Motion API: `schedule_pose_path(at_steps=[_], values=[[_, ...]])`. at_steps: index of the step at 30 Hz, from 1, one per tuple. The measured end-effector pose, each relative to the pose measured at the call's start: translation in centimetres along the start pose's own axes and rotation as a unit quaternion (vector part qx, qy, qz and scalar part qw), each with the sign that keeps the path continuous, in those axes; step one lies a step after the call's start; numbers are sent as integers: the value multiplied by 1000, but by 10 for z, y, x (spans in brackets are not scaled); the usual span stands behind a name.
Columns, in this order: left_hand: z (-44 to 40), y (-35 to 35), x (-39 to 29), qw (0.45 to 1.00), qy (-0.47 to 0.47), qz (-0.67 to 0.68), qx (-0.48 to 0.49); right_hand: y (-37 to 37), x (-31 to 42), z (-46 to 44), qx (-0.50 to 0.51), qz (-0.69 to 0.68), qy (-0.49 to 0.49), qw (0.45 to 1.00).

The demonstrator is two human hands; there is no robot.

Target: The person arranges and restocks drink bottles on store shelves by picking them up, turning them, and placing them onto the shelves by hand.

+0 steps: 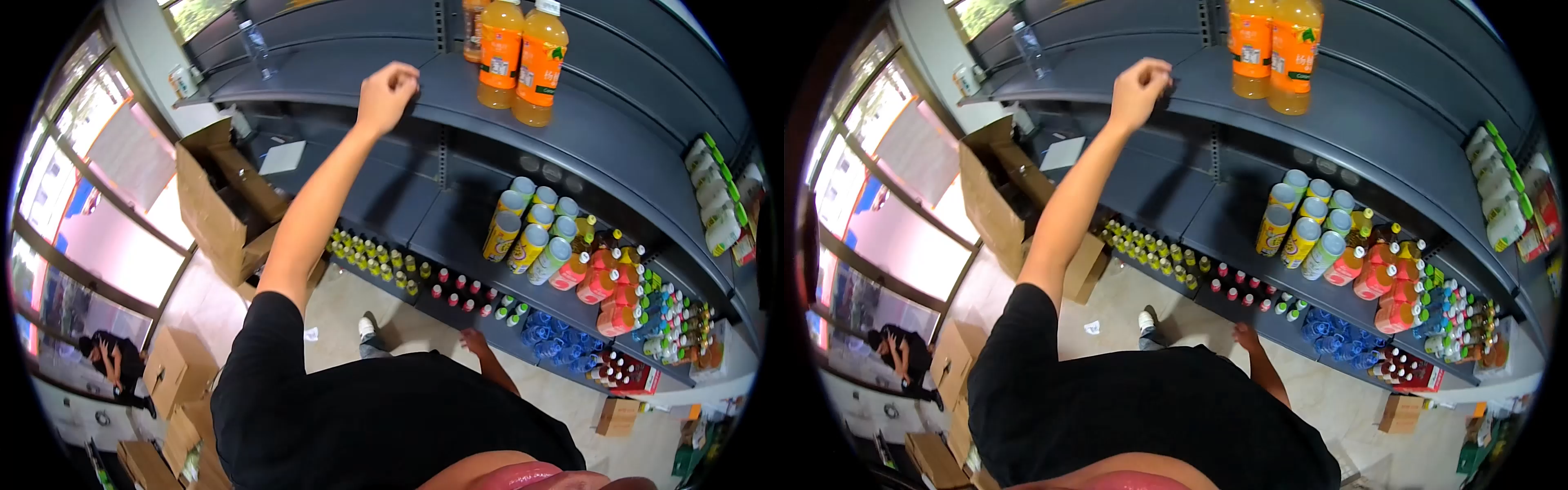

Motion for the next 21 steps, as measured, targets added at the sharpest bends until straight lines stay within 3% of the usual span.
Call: schedule_pose_path(at_steps=[1,2,3,5,8,11,13,15,16,17,19,20,21], values=[[-33,16,23,1000,-8,19,-8,-7,-25,26,-40,-37,60,997],[-62,34,41,998,-58,27,24,-21,-85,30,-32,63,-34,997],[-81,57,73,977,-183,57,98,-33,-124,55,-93,-101,87,987],[-119,89,107,940,-235,23,248,-48,-156,143,-182,-168,228,942],[-147,121,121,865,-278,-3,417,-50,-186,255,-291,-251,338,859],[-173,155,131,901,-283,-1,329,-25,-193,331,-384,-328,370,780],[-188,178,138,892,-272,92,349,-3,-185,359,-440,-364,369,733],[-208,226,181,883,-226,250,328,11,-168,357,-485,-391,340,704],[-206,217,169,910,-198,210,299,11,-156,344,-510,-397,306,698],[-202,206,157,909,-190,162,334,3,-148,322,-532,-402,243,704],[-197,168,130,899,-175,61,397,-34,-144,251,-575,-425,40,698],[-187,138,100,891,-193,7,410,-54,-66,230,-598,-290,-23,747],[-186,134,110,896,-175,19,407,-75,10,204,-625,-233,-84,740]])
Point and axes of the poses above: each hand's wrist, its own z-axis away from the middle knuckle, its own y-axis out of the palm, x = y × z, the point moved 5 cm from there along -z, towards the middle knuckle, and after that the axes turned 1 degree about y, right-handed, at the moved point
